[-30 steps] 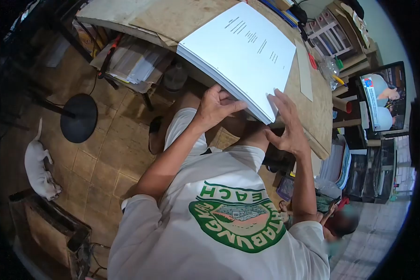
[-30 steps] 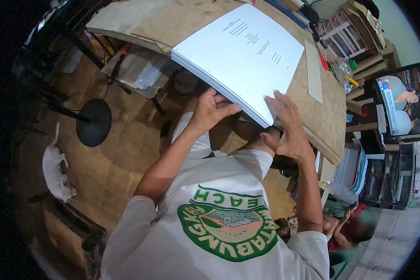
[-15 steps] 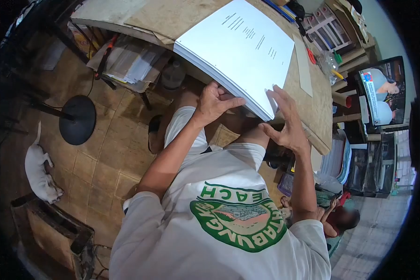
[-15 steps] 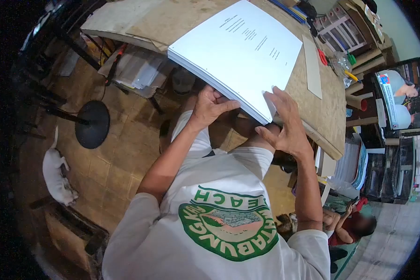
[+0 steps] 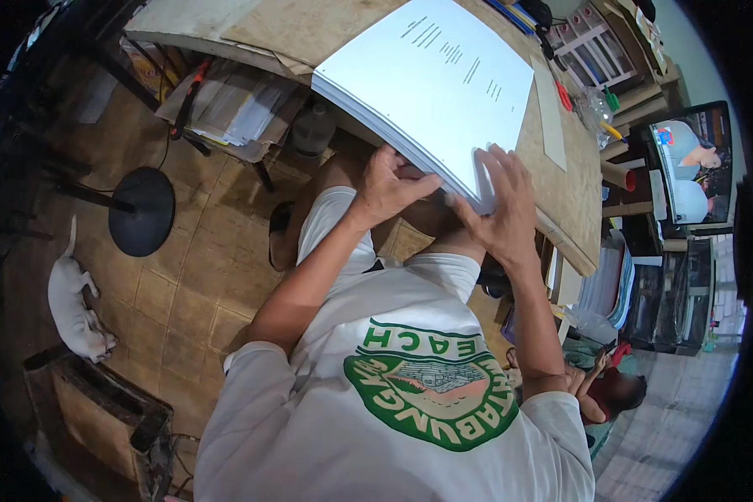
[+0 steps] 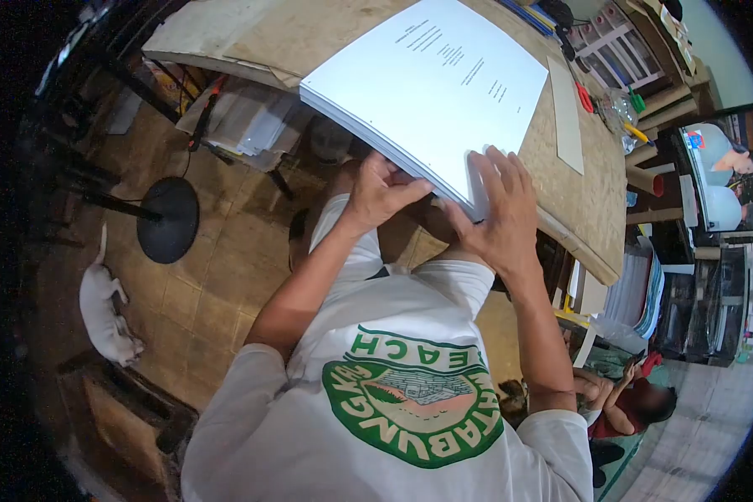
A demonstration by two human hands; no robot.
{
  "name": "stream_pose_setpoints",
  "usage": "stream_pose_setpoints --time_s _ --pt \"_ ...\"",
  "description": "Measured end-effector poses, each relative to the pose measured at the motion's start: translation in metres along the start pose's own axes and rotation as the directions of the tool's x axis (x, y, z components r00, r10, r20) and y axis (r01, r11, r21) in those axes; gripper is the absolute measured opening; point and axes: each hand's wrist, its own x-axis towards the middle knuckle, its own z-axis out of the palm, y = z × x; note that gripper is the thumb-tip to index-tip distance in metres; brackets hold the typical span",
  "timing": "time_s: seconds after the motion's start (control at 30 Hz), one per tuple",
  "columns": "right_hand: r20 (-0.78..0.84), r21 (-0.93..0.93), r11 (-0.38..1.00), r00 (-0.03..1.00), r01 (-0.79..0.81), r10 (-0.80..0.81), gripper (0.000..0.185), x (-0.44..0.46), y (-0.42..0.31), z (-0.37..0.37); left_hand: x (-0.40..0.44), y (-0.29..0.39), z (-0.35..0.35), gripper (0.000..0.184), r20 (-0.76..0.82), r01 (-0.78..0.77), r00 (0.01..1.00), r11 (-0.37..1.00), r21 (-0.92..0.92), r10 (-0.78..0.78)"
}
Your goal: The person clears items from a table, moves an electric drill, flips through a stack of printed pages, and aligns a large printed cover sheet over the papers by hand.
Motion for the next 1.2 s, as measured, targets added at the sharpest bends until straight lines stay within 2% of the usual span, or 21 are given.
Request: stream_pose_setpoints --time_s 0.07,0.1,0.17,0.2,0.27,0.37,0.43,0.47,0.53,0.57,0.63,0.67,0.7,0.77,0.8,0.93,1.0,1.03,1.1,1.2 --pt "-0.058 -0.027 0.999 0.998 0.038 -0.040 0.066 0.006 -0.004 0.003 0.000 0.004 0.010 0.045 -0.084 0.093 0.993 0.973 0.212 -0.077" --pt "-0.056 -0.020 0.998 0.996 0.066 -0.067 0.064 0.010 -0.008 0.001 -0.001 0.011 0.019 0.045 -0.086 0.090 0.994 0.973 0.213 -0.073" --pt "-0.056 -0.014 0.995 0.994 0.097 -0.097 0.062 0.015 -0.011 -0.003 -0.004 0.024 0.036 0.052 -0.244 0.313 0.908 0.939 -0.142 -0.340" --pt "-0.046 0.012 0.995 0.994 0.096 -0.095 0.062 0.017 -0.012 -0.005 -0.004 0.023 0.036 0.052 -0.243 0.309 0.910 0.941 -0.142 -0.335" --pt "-0.037 0.036 0.995 0.995 0.094 -0.093 0.062 0.021 -0.014 -0.010 -0.004 0.019 0.037 0.051 -0.344 0.283 0.889 0.954 -0.102 -0.301" --pt "0.010 0.005 0.993 0.993 0.114 -0.114 0.059 0.030 -0.021 -0.023 -0.005 0.026 0.033 0.053 -0.302 0.315 0.893 0.943 -0.110 -0.333" --pt "0.074 0.003 0.999 0.996 0.043 -0.043 0.047 0.038 -0.022 -0.031 -0.004 0.032 0.033 0.053 -0.311 0.345 0.885 0.937 -0.057 -0.345" --pt "0.066 0.004 0.999 0.997 0.040 -0.040 0.047 0.043 -0.019 -0.035 -0.003 0.034 0.032 0.053 -0.318 0.372 0.880 0.928 -0.004 -0.353" --pt "0.055 0.010 0.988 0.986 0.154 -0.155 0.032 0.057 -0.007 -0.047 -0.001 0.032 0.029 0.052 -0.334 0.373 0.875 0.928 0.004 -0.350" --pt "0.023 -0.010 0.990 0.989 0.144 -0.144 0.032 0.069 0.000 -0.058 0.002 0.030 0.030 0.052 -0.349 0.370 0.871 0.929 0.001 -0.347" --pt "0.057 -0.051 0.995 0.995 0.085 -0.082 0.023 0.097 0.010 -0.084 0.002 0.030 0.028 0.046 -0.355 0.370 0.872 0.929 0.027 -0.337" --pt "0.009 -0.112 0.992 0.998 0.062 -0.062 0.021 0.108 0.006 -0.098 0.000 0.031 0.029 0.045 -0.358 0.355 0.874 0.935 0.009 -0.328" --pt "0.036 0.057 0.998 0.999 0.008 -0.010 0.021 0.119 0.014 -0.106 -0.003 0.035 0.032 0.044 -0.365 0.340 0.874 0.940 -0.011 -0.320" --pt "0.004 -0.075 0.997 1.000 0.023 -0.023 0.023 0.134 0.031 -0.117 -0.002 0.032 0.029 0.044 -0.353 0.374 0.867 0.928 -0.007 -0.352" --pt "-0.010 0.014 0.999 0.999 0.040 -0.040 0.025 0.137 0.037 -0.116 -0.002 0.037 0.031 0.044 -0.337 0.371 0.873 0.929 -0.011 -0.353" --pt "0.077 -0.044 0.999 0.997 0.025 -0.022 0.026 0.129 0.033 -0.112 -0.007 0.031 0.024 0.039 -0.274 0.357 0.899 0.934 0.006 -0.342" --pt "0.101 0.094 0.996 0.995 0.006 -0.016 0.025 0.114 0.017 -0.103 -0.014 0.028 0.018 0.037 -0.151 0.304 0.942 0.953 0.012 -0.298" --pt "0.112 0.103 0.995 0.994 0.002 -0.014 0.025 0.109 0.018 -0.096 -0.013 0.027 0.016 0.037 -0.087 0.282 0.956 0.959 0.028 -0.279" --pt "0.223 0.145 0.989 0.973 0.028 -0.060 0.025 0.098 0.022 -0.079 -0.014 0.023 0.016 0.040 -0.117 0.306 0.945 0.952 -0.012 -0.305" --pt "0.223 0.217 0.976 0.974 -0.023 -0.027 0.024 0.088 0.010 -0.074 -0.012 0.016 0.013 0.043 -0.124 0.268 0.956 0.964 0.004 -0.265"
